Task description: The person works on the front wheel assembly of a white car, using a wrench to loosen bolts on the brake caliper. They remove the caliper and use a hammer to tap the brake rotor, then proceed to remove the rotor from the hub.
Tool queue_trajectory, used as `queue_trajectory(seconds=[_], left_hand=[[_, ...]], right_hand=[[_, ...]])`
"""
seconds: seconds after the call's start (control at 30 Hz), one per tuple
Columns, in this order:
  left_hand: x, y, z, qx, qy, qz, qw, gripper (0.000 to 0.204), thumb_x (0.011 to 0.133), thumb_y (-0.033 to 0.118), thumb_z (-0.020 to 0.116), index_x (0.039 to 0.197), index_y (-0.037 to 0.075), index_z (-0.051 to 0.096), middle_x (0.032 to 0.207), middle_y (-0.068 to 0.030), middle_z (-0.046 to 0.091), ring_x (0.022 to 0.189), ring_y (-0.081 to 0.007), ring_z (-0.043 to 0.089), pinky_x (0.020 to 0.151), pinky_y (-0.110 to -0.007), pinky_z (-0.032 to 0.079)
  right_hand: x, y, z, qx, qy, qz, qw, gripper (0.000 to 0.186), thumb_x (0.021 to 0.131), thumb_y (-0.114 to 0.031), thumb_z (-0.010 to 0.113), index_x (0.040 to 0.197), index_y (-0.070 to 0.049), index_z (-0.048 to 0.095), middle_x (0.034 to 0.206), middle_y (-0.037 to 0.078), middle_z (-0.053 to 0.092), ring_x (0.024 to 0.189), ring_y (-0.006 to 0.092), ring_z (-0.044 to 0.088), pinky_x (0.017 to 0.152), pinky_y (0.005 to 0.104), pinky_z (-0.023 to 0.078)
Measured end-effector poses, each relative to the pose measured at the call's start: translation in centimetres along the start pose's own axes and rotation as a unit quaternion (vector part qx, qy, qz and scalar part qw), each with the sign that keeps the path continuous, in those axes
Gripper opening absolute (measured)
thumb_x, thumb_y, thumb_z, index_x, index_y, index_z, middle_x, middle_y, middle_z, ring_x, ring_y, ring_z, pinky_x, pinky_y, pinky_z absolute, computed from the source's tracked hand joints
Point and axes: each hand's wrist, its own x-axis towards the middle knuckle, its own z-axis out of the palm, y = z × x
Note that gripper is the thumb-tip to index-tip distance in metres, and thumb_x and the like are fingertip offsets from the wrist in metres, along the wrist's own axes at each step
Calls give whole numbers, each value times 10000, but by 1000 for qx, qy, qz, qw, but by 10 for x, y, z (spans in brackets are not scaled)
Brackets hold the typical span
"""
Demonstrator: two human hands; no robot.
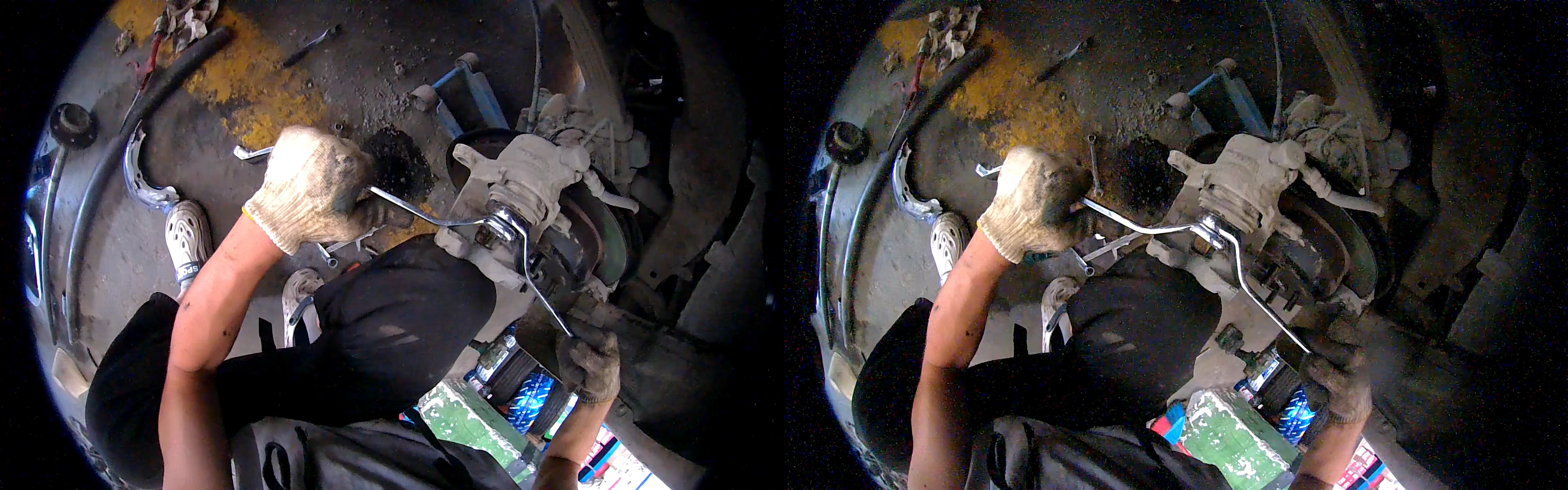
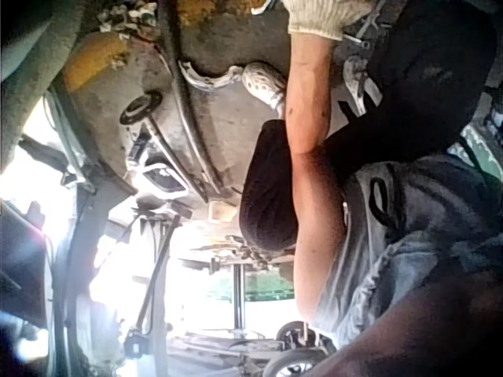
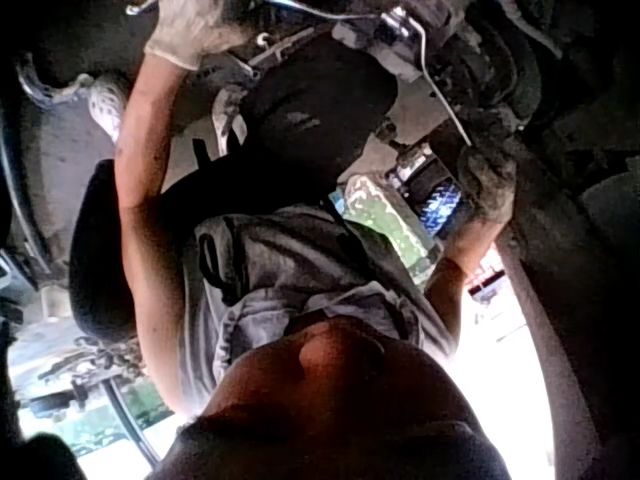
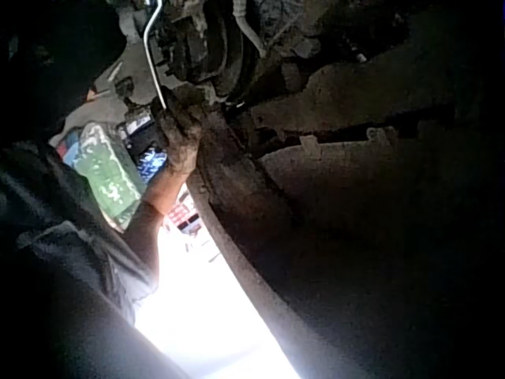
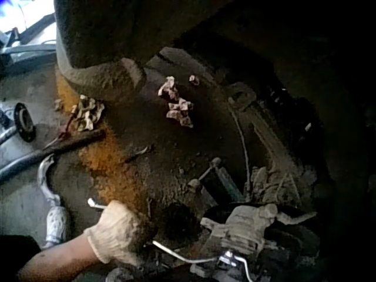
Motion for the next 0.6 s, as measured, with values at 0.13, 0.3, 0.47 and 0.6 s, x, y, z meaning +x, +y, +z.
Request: queue_trajectory(seconds=[0.13,0.3,0.47,0.6], left_hand=[[-2,2,-3,-41,-13,-25,999,255,517,342,634,604,109,577,564,-122,531,558,-326,544,484,-400,415],[-3,6,-3,-9,4,-22,1000,267,530,377,619,599,118,615,546,-97,549,541,-290,561,470,-372,423],[-5,8,-2,-15,32,-33,999,343,555,453,621,573,110,626,520,-92,547,513,-275,563,453,-366,418],[-5,8,-3,-9,18,-41,999,433,563,534,622,560,101,620,507,-98,538,497,-278,557,443,-366,408]], right_hand=[[4,13,-18,-113,9,-36,993,571,474,-85,649,1008,87,546,1052,168,550,946,259,538,809,348,469],[-7,-1,10,-67,39,-54,996,411,608,-95,625,976,84,582,850,110,595,674,139,556,567,234,448],[-5,-3,9,-79,16,-36,996,382,610,-119,630,934,81,598,776,111,590,524,121,514,448,210,380],[-3,24,-5,-73,51,-113,990,434,614,-127,626,979,101,565,662,85,563,404,99,431,358,207,280]])
